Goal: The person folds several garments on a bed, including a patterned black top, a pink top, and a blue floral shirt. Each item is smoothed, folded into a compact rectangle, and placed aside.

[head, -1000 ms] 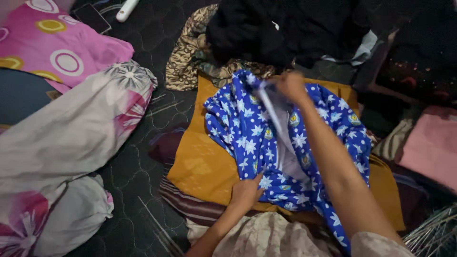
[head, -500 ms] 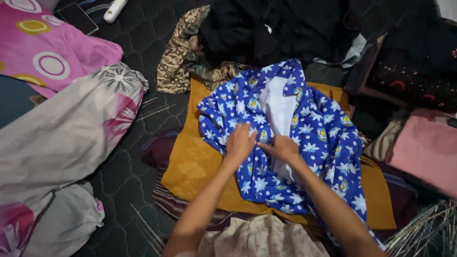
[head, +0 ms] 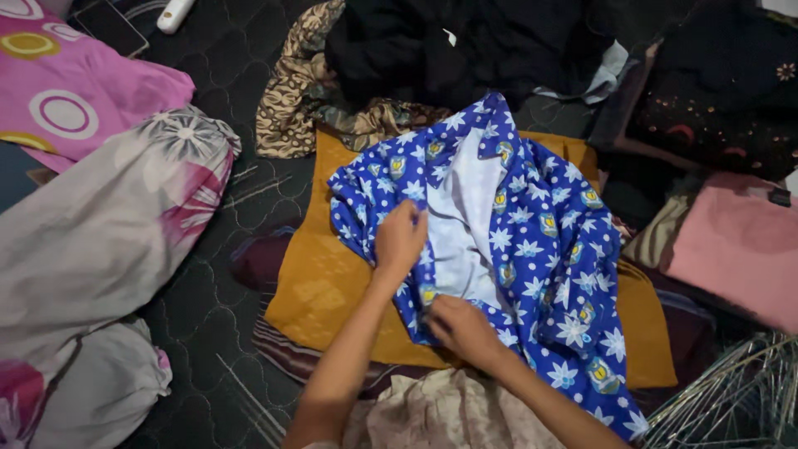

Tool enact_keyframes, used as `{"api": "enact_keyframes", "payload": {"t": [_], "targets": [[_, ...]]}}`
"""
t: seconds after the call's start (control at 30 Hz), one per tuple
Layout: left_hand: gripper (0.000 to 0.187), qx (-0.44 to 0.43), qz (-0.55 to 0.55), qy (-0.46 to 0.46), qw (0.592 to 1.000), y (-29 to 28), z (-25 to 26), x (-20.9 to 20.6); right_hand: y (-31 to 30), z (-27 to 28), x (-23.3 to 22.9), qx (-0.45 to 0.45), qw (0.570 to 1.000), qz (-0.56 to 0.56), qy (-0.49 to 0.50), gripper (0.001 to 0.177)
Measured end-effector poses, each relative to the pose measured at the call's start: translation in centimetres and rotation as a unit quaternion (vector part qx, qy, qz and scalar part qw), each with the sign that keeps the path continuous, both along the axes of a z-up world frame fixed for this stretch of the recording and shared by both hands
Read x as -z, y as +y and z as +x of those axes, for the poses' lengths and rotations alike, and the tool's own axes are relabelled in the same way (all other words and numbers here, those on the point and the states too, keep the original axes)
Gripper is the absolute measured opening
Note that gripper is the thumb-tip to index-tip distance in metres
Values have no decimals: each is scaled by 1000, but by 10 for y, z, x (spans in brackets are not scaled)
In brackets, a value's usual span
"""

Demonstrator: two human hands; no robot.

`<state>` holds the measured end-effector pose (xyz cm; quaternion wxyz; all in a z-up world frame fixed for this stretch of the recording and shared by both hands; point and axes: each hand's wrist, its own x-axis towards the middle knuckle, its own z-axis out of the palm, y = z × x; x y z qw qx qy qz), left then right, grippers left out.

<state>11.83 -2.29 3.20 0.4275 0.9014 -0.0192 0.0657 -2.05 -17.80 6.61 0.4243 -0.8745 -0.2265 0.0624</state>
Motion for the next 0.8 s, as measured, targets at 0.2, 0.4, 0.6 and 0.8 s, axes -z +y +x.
{"api": "enact_keyframes", "payload": {"t": [0.2,0.4,0.6,0.8], "targets": [[31,-4,238,-96,966,-41,36,37,-13,17,23,-74,993,17,92,13],[15,-13,264,63,962,1,41,105,-98,127,69,239,969,-50,28,21],[24,-18,221,83,971,12,24,100,-128,187,119,380,903,-198,10,27],[38,82,43,22,995,-36,29,75,-156,151,89,275,911,268,148,16]]}}
